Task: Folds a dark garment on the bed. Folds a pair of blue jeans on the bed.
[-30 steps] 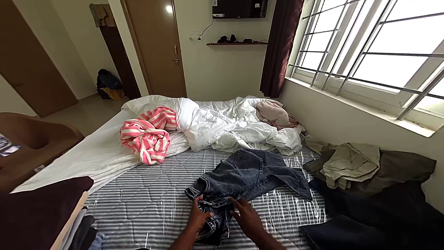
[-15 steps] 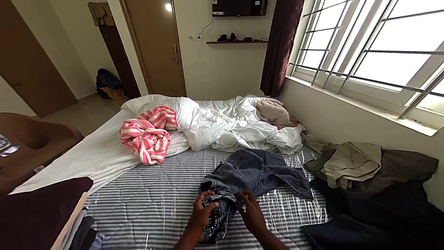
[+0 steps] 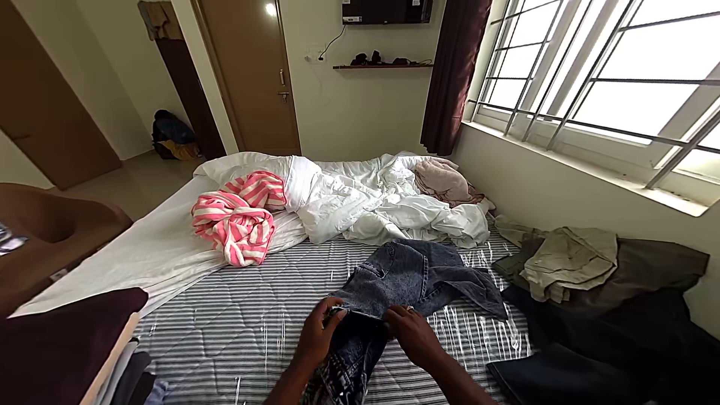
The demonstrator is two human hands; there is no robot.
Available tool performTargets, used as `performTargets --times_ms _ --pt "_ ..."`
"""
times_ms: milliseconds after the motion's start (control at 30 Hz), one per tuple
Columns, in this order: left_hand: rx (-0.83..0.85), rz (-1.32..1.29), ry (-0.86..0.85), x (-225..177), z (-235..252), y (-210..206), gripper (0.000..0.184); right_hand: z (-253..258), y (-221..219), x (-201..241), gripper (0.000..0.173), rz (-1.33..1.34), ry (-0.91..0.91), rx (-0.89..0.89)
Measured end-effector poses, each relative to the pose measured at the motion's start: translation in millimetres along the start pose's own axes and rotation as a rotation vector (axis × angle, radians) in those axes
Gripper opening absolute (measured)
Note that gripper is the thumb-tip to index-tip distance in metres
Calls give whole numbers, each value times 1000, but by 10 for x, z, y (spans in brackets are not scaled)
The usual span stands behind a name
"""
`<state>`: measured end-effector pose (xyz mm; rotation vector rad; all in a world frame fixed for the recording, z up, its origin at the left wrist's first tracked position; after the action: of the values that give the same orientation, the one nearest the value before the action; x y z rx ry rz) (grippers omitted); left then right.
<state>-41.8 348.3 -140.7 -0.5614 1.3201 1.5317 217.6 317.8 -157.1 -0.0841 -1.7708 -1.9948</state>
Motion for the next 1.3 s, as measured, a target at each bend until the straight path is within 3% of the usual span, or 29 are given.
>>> performTargets --times_ms 67,200,267,300,400,467,633,767,833,900,933,1000,1033,1067,1133,1167,1300 --pt "35 -183 55 -13 1 -61 36 -37 107 -7 26 103 -97 -28" --pt "-111 -66 115 -1 -14 -109 37 -101 215 -184 43 296 -474 128" --pt "-160 -98 121 -15 -2 -115 35 -189 90 -368 39 289 -563 217" --pt "-172 -144 127 -33 6 -113 33 -244 16 -425 46 254 -599 252" --pt "-190 -326 162 -89 12 -106 28 -334 -233 -481 103 165 -729 348" --pt "-203 -477 197 -125 -7 -103 25 -289 -369 -455 112 229 -788 314" --pt "-254 -666 348 -168 -82 -118 25 -188 -737 -285 86 813 -832 92" --pt "-265 -769 429 -182 -96 -159 27 -213 -836 -169 73 964 -840 46" --pt "-330 -812 455 -177 -91 -143 28 -164 -786 -206 48 1018 -887 33" --pt "-452 -850 486 -154 -78 -60 31 -50 -536 -295 35 924 -839 2" --pt "-515 -871 497 -149 -75 6 34 8 -323 -336 33 853 -777 -102" --pt "-626 -886 485 -175 -56 170 36 98 218 -407 28 765 -596 -507" --pt "-656 -866 451 -214 -47 265 36 127 478 -462 31 772 -459 -680" --pt "-654 -808 411 -259 -53 346 35 148 666 -550 48 806 -314 -739" --pt "-559 -604 336 -325 -94 423 31 157 826 -735 78 858 -178 -676" --pt "-481 -483 327 -321 -108 417 31 122 819 -790 78 830 -166 -633" --pt "-233 -166 379 -60 -93 234 31 -63 543 -694 31 394 -215 -462"
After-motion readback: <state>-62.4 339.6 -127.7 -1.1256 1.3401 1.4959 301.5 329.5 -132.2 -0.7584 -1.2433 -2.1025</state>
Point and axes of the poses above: each hand's wrist, its own z-axis towards the middle knuckle, its own y-axis out of the back of the hand, x = y × z, the point moved 3 cm from there along z, towards the middle knuckle, and after that the axes turned 2 degrees about -y, right-handed, at the moved point
